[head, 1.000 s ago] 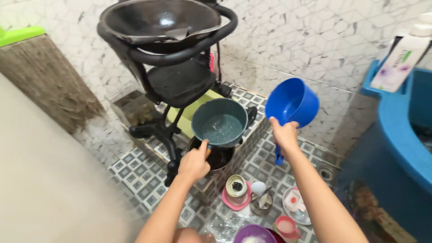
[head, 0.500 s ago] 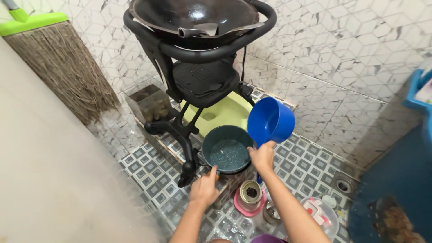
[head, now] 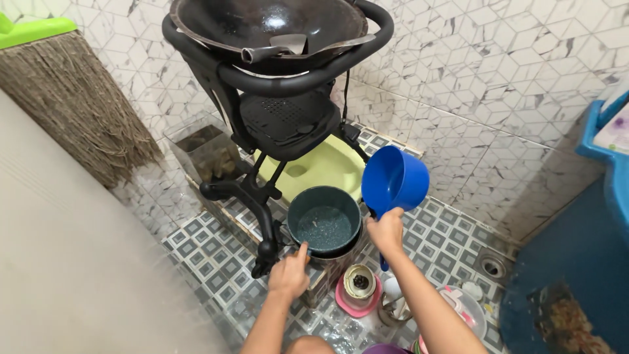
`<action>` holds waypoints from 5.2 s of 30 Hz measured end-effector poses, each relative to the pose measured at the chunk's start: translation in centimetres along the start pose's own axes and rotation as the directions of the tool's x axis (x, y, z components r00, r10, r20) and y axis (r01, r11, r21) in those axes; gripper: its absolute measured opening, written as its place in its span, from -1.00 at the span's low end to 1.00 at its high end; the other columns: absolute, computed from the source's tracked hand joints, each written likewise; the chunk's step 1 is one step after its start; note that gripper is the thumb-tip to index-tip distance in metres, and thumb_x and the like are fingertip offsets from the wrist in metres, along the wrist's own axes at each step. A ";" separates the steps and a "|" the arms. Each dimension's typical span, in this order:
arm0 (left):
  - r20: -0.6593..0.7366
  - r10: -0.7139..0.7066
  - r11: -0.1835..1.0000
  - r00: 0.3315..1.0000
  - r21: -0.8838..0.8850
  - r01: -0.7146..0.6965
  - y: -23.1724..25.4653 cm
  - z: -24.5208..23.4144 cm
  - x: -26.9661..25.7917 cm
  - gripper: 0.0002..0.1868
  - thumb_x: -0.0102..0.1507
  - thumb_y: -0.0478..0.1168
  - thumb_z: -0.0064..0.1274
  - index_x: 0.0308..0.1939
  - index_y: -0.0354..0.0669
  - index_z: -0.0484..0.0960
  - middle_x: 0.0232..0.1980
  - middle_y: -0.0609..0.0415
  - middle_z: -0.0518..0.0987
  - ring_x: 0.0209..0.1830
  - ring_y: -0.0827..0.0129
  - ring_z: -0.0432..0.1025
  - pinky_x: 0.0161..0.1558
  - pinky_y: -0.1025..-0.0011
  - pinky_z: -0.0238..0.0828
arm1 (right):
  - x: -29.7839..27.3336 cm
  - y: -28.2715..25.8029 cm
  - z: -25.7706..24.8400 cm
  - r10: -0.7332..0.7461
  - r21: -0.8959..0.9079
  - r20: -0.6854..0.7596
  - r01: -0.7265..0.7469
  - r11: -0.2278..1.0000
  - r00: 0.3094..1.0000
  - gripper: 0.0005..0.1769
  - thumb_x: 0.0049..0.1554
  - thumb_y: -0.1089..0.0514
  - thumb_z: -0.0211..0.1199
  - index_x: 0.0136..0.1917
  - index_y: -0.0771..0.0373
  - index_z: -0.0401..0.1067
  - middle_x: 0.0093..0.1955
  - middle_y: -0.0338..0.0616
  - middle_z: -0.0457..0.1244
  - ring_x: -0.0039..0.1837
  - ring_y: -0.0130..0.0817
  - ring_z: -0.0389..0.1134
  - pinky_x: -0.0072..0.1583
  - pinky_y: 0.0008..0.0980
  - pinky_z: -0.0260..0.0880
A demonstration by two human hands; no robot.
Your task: Washing kitchenware including pots, pans, and bowls using water from a tub in a bathroom setting.
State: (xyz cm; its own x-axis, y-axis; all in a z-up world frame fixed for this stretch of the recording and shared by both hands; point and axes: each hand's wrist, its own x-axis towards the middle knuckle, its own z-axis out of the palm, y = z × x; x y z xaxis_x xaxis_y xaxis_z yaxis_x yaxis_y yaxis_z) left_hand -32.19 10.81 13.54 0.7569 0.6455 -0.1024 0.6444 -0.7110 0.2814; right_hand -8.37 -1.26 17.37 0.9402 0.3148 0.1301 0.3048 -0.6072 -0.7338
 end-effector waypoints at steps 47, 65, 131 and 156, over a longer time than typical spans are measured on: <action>-0.467 0.834 0.265 0.295 -0.131 -0.955 58.3 -6.5 -4.3 -0.71 0.32 -0.09 -0.04 0.04 -0.08 0.62 0.22 -0.02 0.51 0.40 0.09 0.28 0.33 -0.23 0.04 | 7.5 27.6 -52.6 0.169 -0.727 -0.308 -0.346 0.593 0.936 -0.62 0.17 0.12 0.05 0.21 0.32 0.36 0.00 0.18 0.42 0.04 0.12 0.49 0.02 0.11 0.50; -0.169 0.890 0.390 0.423 -0.197 -0.900 61.8 -6.8 -3.6 -0.60 0.27 -0.12 -0.12 0.07 -0.29 0.56 0.37 -0.08 0.41 0.49 0.09 0.15 0.47 -0.30 -0.33 | 8.6 36.3 -44.8 0.627 -0.027 0.145 -0.631 0.775 0.765 -0.64 0.19 0.07 -0.01 -0.22 0.38 0.44 -0.22 0.18 0.32 -0.31 -0.10 0.32 -0.24 -0.12 0.30; 0.816 0.117 0.040 0.566 -0.573 0.818 18.7 36.1 -10.1 -0.47 0.32 -0.21 -0.18 0.41 0.08 0.31 0.20 -0.04 0.59 0.10 0.06 0.56 -0.21 0.03 0.64 | -22.4 29.3 -7.4 0.480 0.684 0.226 -0.489 0.541 0.848 -0.71 0.27 -0.01 0.17 0.00 0.26 0.49 -0.49 -0.33 0.14 -0.50 -0.59 0.07 -0.44 -0.49 0.00; 0.754 -0.092 -0.350 0.651 -0.636 0.687 32.5 33.8 5.6 -0.54 0.22 -0.01 0.10 0.22 0.25 0.50 -0.03 0.08 0.63 -0.25 0.25 0.56 -0.50 0.32 0.48 | -11.5 29.1 -9.4 0.556 0.661 0.266 -0.569 0.489 0.787 -0.60 0.24 -0.15 0.20 -0.17 0.22 0.33 -0.53 -0.26 0.13 -0.58 -0.53 0.05 -0.52 -0.45 -0.07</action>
State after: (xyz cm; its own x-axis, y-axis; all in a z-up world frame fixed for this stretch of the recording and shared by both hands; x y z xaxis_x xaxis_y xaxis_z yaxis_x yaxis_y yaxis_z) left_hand -3.28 -18.11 -10.11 0.5150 0.2754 -0.8117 0.2252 0.8702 0.4381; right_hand -8.88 -29.45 0.81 0.8695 0.1041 -0.4829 -0.4861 0.0059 -0.8739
